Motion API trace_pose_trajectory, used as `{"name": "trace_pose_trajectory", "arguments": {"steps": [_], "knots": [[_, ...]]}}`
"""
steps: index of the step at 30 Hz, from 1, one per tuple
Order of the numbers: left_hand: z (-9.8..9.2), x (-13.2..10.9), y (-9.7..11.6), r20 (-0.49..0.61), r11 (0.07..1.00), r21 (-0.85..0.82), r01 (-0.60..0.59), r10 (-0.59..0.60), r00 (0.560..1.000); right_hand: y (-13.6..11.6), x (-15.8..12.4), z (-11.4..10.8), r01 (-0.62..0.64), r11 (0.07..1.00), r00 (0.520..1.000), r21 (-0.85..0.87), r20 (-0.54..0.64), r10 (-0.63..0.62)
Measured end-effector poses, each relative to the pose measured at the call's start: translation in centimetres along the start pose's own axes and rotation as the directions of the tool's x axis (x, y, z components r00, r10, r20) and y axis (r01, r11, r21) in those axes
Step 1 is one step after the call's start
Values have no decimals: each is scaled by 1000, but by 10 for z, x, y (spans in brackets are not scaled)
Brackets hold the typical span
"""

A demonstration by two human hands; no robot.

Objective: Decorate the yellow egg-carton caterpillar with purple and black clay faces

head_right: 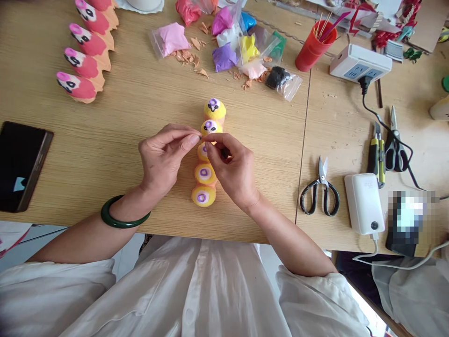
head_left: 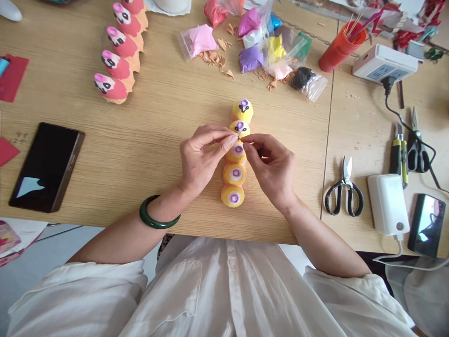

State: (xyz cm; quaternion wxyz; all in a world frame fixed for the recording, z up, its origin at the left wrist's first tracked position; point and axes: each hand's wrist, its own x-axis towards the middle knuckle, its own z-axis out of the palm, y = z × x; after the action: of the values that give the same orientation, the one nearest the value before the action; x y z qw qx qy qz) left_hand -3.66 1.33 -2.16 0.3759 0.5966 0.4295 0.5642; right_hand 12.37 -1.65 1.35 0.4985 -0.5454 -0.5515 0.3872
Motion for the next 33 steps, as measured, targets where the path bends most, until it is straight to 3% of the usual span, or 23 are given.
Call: {"name": "trace_pose_trajectory", "arguments": {"steps": [8,16,23,33], "knots": [[0,0,0,12,999,-27,-42,42,999,2,5,4,-106,981,994,161,44,100],[0,0,5,20,1000,-6,-15,15,1000,3,7,5,-126,973,992,193,41,121],[-4,3,13,63,968,222,-115,103,993,4,8,3,-175,965,984,196,62,166],[-6,4,11,135,953,237,-188,160,978,8,9,4,-138,968,990,209,66,127]]}}
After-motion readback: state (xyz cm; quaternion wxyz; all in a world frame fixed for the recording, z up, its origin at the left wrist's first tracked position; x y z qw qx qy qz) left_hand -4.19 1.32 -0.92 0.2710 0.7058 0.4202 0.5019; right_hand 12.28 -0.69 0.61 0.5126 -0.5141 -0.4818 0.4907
